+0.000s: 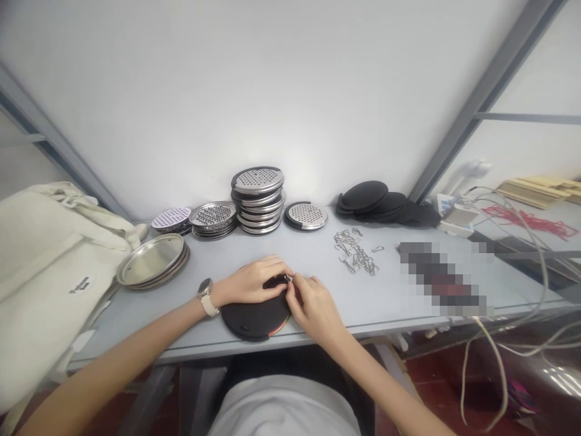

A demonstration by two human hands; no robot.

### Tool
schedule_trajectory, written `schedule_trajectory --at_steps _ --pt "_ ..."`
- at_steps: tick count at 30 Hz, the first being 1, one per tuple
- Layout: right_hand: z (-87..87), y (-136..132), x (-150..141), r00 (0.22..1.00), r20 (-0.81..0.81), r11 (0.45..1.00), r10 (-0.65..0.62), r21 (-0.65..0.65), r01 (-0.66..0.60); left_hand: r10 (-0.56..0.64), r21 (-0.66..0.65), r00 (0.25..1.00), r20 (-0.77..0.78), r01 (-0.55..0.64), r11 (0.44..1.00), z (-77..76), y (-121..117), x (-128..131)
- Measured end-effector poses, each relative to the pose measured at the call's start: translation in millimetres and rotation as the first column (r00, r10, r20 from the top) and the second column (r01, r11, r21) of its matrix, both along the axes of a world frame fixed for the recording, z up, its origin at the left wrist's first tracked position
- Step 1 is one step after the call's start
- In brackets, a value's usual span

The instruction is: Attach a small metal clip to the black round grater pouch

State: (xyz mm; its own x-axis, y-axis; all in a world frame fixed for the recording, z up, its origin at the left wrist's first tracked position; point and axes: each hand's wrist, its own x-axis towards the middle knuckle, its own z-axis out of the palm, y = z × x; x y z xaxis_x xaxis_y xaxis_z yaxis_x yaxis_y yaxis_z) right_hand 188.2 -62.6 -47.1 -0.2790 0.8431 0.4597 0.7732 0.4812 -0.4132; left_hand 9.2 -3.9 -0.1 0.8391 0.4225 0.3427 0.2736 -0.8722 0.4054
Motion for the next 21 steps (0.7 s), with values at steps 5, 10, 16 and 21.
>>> schedule_trajectory --at_steps 5,10,16,21 --pt "-0.3 -0.5 0.7 1.0 0.004 1.0 -0.008 -0.012 0.008 0.013 -0.009 0.999 0.029 -0.012 1.0 -2.0 1.0 0.4" --pt "0.6 -1.1 0.2 1.0 0.008 1.0 -0.018 -0.01 0.018 0.039 -0.025 0.998 0.045 -0.038 0.999 -2.5 1.1 0.5" --pt "1.0 0.4 -0.1 0.999 0.024 1.0 -0.022 0.008 0.022 0.055 -0.025 0.998 0.043 -0.054 0.998 -2.4 1.8 0.3" --pt "0.4 1.0 0.5 0.999 0.033 0.999 -0.036 -0.009 0.036 0.066 -0.057 0.997 0.045 -0.063 0.996 -1.4 2.9 -0.3"
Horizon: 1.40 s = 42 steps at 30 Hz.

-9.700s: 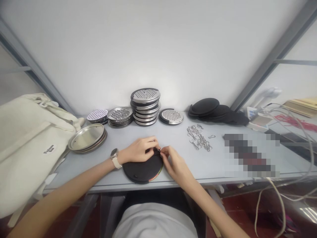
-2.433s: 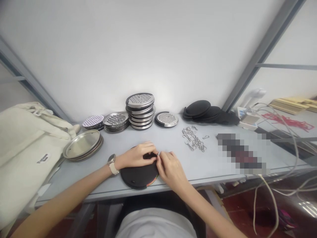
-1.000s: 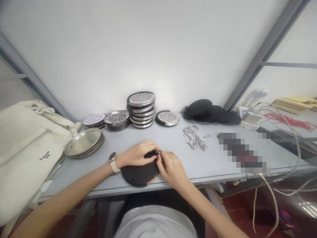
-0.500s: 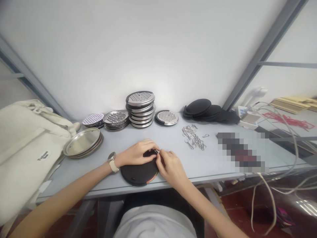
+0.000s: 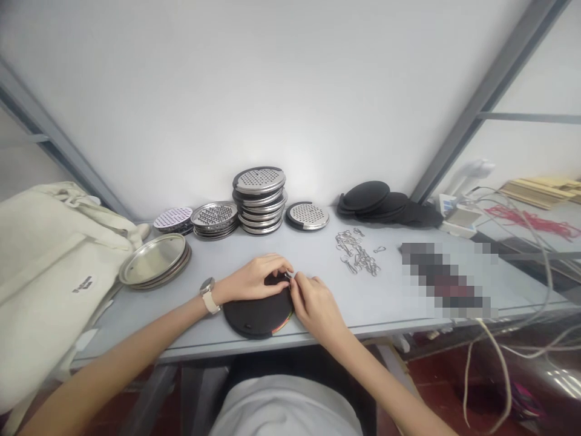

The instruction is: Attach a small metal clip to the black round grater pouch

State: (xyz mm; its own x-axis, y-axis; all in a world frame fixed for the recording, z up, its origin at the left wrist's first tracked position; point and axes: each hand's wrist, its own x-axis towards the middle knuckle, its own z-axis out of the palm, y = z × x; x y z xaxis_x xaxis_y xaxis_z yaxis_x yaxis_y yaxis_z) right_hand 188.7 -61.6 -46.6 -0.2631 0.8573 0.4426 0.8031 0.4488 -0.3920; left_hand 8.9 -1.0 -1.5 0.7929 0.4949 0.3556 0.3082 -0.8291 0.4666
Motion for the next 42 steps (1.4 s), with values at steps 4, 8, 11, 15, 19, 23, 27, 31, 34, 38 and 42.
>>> schedule_trajectory --at_steps 4,8,11,15,19,23,27,31,34,38,42 --pt "-2.5 0.6 0.2 1.0 -0.013 1.0 0.007 0.004 -0.007 -0.002 -0.018 1.0 0.002 0.002 1.0 0.2 0.1 -0.7" --pt "-4.0 0.5 -0.2 0.999 -0.048 1.0 0.01 0.016 -0.009 0.009 -0.026 1.0 0.009 -0.009 1.0 -0.8 0.6 -0.6" --pt "-3.5 -0.1 -0.6 0.996 -0.083 1.0 0.025 0.017 -0.024 0.013 -0.042 1.0 0.004 -0.013 0.999 -0.4 0.5 -0.5" --pt "-2.8 -0.4 -1.1 0.991 -0.131 0.999 0.026 -0.017 -0.029 0.01 -0.055 1.0 0.002 -0.01 0.998 2.0 -0.6 -0.6" --pt "-3.0 0.3 -1.3 0.985 -0.167 0.999 0.03 -0.03 -0.035 -0.001 -0.056 1.0 0.003 0.001 0.998 3.0 -1.2 -0.5" --pt "-3.4 0.3 -0.8 0.986 -0.164 0.999 0.035 -0.035 -0.042 0.003 -0.05 1.0 0.011 -0.003 0.999 0.9 -1.0 -0.1" --pt "-3.4 -0.4 -0.4 0.988 -0.154 0.999 0.025 -0.03 -0.03 0.013 -0.064 1.0 0.004 -0.013 0.998 -0.3 -1.2 -0.7" --pt "-2.4 0.4 -1.1 0.994 -0.101 0.999 0.036 0.026 -0.034 0.025 -0.043 1.0 0.003 -0.025 0.999 0.2 -1.7 -1.0" --pt "-0.7 1.3 -1.5 0.998 -0.038 0.998 0.041 0.057 -0.039 0.045 -0.015 0.999 0.001 -0.045 0.999 0.4 -1.8 -0.8" --pt "0.8 0.8 -0.8 0.998 -0.009 0.998 0.057 0.038 -0.057 0.054 -0.025 0.998 0.009 -0.054 0.998 -0.5 -1.5 -0.7" --pt "-0.3 0.2 -0.1 0.999 -0.011 0.999 0.038 0.016 -0.038 0.023 -0.032 1.0 0.015 -0.023 0.999 -1.2 -1.0 -1.0"
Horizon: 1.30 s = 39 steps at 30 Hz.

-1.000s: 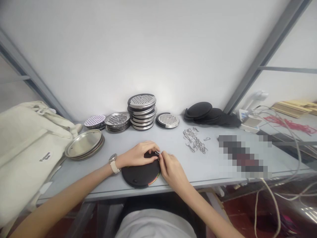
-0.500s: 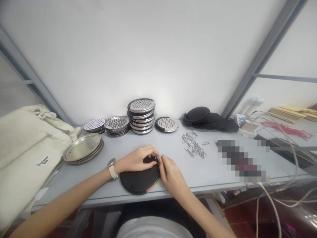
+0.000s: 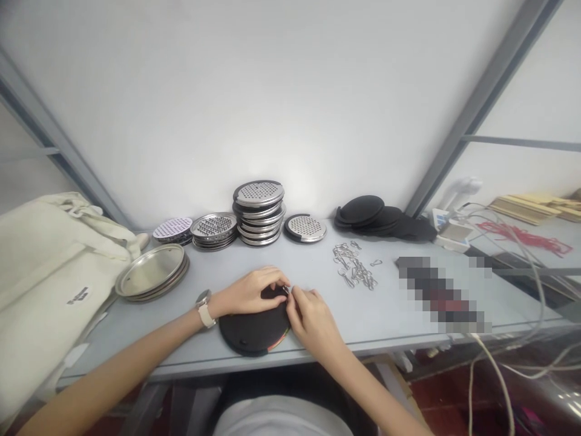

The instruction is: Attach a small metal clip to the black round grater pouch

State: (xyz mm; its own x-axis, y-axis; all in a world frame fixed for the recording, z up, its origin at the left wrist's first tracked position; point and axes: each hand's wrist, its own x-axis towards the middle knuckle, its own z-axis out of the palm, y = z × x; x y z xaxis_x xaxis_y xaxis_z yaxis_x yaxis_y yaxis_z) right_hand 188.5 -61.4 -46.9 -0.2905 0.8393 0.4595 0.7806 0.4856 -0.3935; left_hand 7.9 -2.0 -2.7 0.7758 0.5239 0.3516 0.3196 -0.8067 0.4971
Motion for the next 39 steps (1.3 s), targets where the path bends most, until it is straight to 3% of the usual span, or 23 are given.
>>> schedule_trajectory --at_steps 12,27,39 --pt "-1.0 1.0 -0.6 1.0 0.028 1.0 -0.015 -0.011 0.016 -0.054 -0.005 0.998 -0.024 0.054 0.999 1.0 -1.1 -0.2" --pt "1.9 1.0 -1.7 0.998 0.07 0.999 0.0 -0.043 0.003 -0.015 0.074 0.998 -0.053 0.019 0.997 1.9 0.0 -0.4" --pt "1.8 0.2 -1.9 0.999 -0.028 0.993 -0.026 -0.114 0.023 0.113 0.113 0.993 -0.028 -0.109 0.988 -2.7 2.0 1.0"
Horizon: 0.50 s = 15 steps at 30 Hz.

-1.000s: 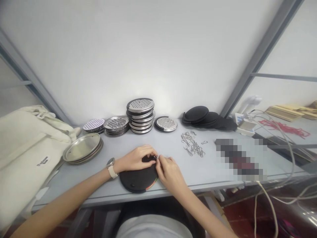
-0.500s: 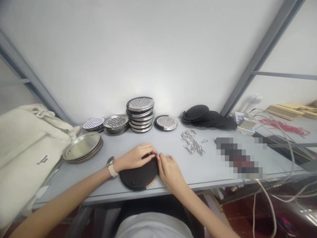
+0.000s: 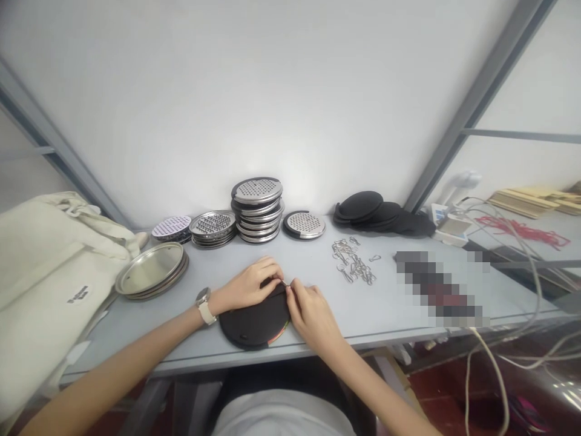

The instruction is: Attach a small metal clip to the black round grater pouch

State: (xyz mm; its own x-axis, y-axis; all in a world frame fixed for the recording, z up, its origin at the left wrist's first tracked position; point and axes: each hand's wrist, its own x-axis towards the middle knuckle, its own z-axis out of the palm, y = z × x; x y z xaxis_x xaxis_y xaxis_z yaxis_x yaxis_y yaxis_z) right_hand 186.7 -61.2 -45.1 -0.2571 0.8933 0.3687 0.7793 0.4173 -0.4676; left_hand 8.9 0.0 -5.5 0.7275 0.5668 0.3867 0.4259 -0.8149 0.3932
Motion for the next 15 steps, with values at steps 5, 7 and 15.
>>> schedule_trajectory --at_steps 5,7,15 --pt "-0.1 -1.2 1.8 0.998 -0.06 1.0 -0.008 -0.029 0.006 -0.014 -0.024 1.0 -0.007 0.014 1.0 0.3 0.4 -0.1" --pt "0.7 -1.4 2.0 0.998 -0.054 1.0 0.02 -0.023 -0.021 -0.015 -0.031 1.0 -0.005 0.015 0.999 0.8 0.5 -0.4" --pt "1.3 0.1 2.6 0.996 -0.082 0.999 0.032 -0.03 -0.034 -0.052 0.008 0.998 0.047 0.052 0.999 6.3 -5.5 -1.4"
